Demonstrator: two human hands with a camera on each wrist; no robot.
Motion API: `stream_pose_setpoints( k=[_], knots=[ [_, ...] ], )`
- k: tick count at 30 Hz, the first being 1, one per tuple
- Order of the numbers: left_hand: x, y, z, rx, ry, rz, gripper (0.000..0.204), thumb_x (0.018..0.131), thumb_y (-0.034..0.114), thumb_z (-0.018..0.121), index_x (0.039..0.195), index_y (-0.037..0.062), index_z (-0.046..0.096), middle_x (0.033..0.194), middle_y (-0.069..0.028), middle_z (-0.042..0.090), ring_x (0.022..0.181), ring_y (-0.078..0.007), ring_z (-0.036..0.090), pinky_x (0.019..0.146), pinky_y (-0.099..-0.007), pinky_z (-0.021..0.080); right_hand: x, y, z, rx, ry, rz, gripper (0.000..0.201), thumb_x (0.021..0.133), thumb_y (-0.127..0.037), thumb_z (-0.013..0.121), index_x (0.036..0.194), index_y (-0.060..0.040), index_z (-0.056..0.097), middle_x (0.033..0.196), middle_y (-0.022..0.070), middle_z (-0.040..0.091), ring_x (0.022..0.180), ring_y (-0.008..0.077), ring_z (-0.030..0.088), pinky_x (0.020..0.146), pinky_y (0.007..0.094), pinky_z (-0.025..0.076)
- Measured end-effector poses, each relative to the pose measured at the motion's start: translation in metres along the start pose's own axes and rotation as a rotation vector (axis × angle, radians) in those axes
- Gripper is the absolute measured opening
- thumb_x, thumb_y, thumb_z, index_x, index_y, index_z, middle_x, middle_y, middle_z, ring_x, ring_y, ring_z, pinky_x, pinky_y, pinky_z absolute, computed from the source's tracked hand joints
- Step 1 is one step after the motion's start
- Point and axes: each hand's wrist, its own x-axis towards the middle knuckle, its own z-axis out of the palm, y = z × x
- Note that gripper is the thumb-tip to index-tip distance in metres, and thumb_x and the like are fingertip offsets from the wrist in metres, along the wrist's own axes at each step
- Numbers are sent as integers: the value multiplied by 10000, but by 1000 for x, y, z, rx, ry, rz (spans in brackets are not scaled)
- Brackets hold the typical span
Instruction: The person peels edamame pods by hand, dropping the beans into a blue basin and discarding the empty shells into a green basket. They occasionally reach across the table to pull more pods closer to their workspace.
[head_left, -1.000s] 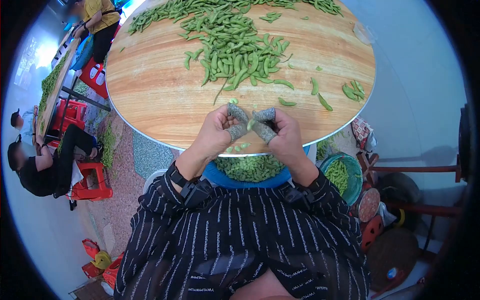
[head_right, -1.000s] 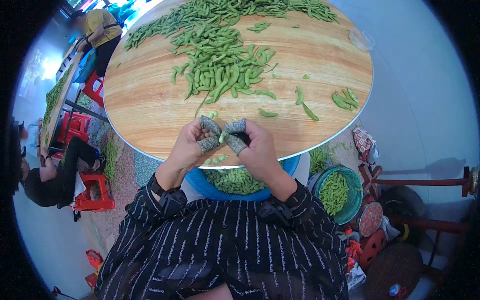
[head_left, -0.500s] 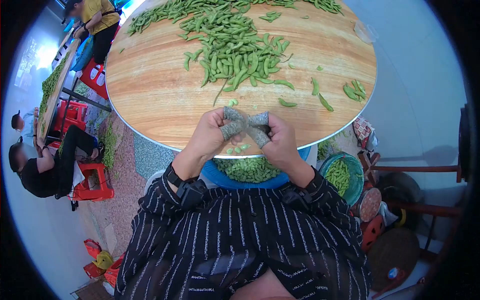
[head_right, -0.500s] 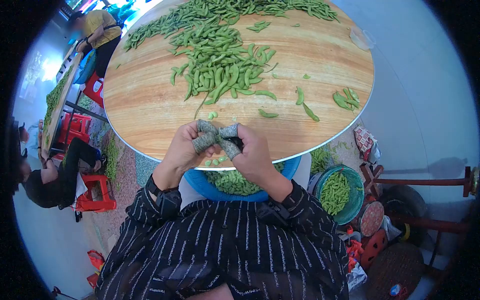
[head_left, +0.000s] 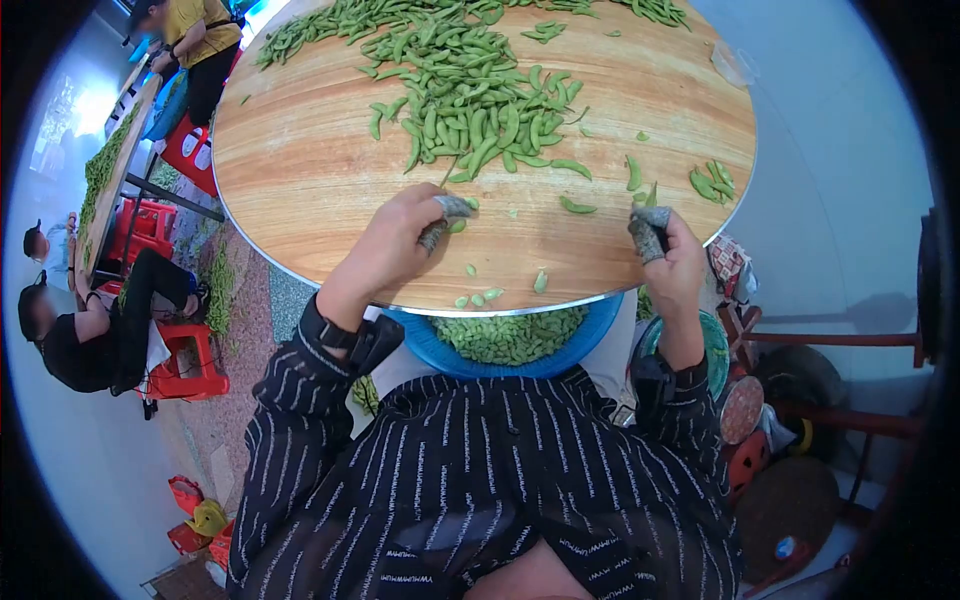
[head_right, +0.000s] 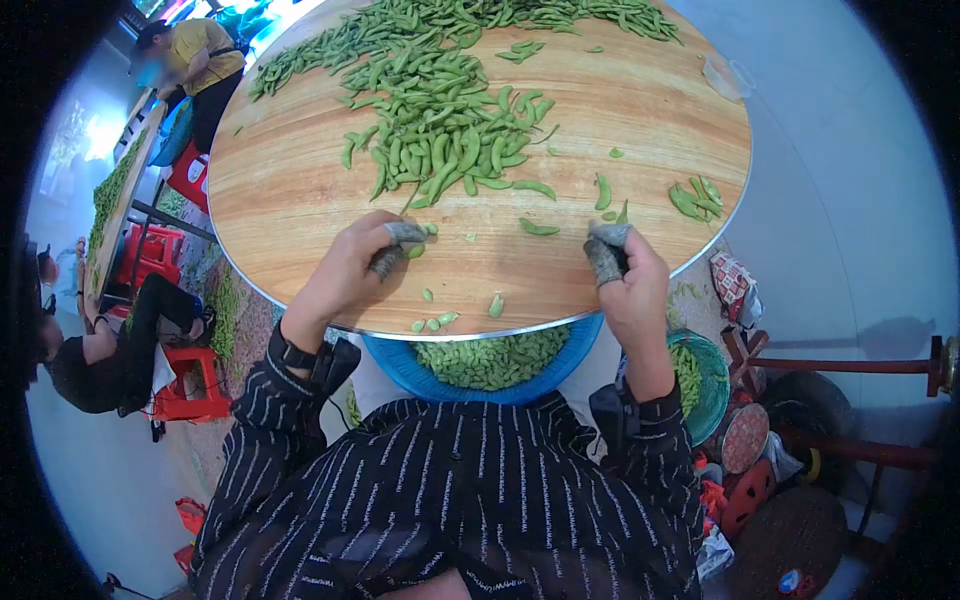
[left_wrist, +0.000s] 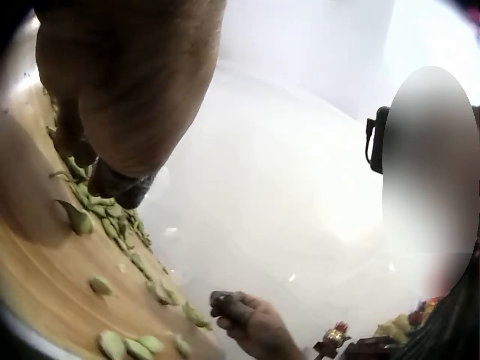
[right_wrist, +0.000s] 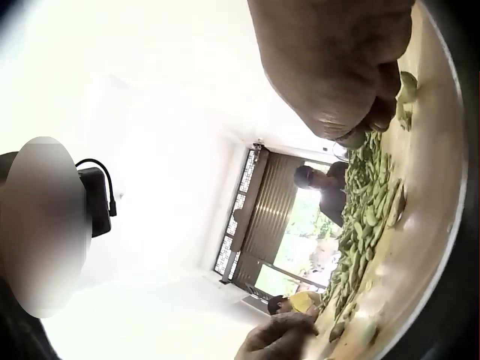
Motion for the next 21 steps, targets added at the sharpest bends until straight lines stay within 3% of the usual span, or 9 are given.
stream_pose_setpoints(
  k=[2,3,6,9,13,16,18,20,21],
  knots=[
    [4,-14,5,114,-135,98,179,647,-27,552,811,37,586,775,-136,529,735,-322,513,619,-379,422,-6,-3,6,198,-63,117,176,758,42,523,933,40,544,806,37,579,723,89,520,659,208,425],
    [5,-15,4,123,-131,109,179,647,-27,552,811,37,586,775,-136,529,735,-322,513,619,-379,422,-7,-6,7,168,-78,130,174,763,51,515,934,39,545,816,35,579,729,86,522,659,204,427],
    [12,-15,-3,165,-171,120,122,657,3,565,775,35,573,761,-132,517,725,-312,509,597,-385,415,-5,-10,14,214,-41,116,165,761,47,520,924,39,547,807,36,577,714,93,526,653,211,431],
    [10,-13,-3,156,-219,137,100,677,96,596,751,42,555,753,-126,514,719,-309,506,590,-387,414,-2,-13,18,150,-113,57,165,750,49,529,914,44,548,820,58,582,747,98,532,675,222,433],
    [8,-14,1,200,-228,103,137,677,111,601,776,37,542,748,-134,510,715,-315,503,594,-390,412,-7,-21,35,170,-194,34,177,754,42,530,930,50,548,839,65,576,766,100,529,694,225,430],
    [8,-15,9,167,-219,41,179,674,103,628,813,19,552,753,-143,540,678,-322,521,601,-356,432,-14,-22,50,236,-219,33,245,766,28,526,1010,43,521,818,46,554,736,94,515,683,218,424],
    [5,-3,12,62,-148,-141,162,702,117,603,807,19,528,667,-122,553,582,-303,538,531,-356,431,-20,-25,58,531,-403,311,339,775,11,525,1107,27,457,821,43,551,736,86,506,668,212,423],
    [0,12,17,-70,-90,-239,161,699,103,611,811,17,534,648,-118,554,557,-273,546,512,-333,434,-22,-28,66,537,-464,299,394,784,-3,520,1162,1,407,805,32,546,680,63,492,592,184,415],
    [-1,20,19,-201,-30,-336,161,697,89,620,815,16,539,628,-114,556,533,-244,554,493,-309,436,-21,-33,67,706,-524,438,391,790,-16,517,1165,-8,408,802,25,543,644,51,478,556,170,398]
  ],
)
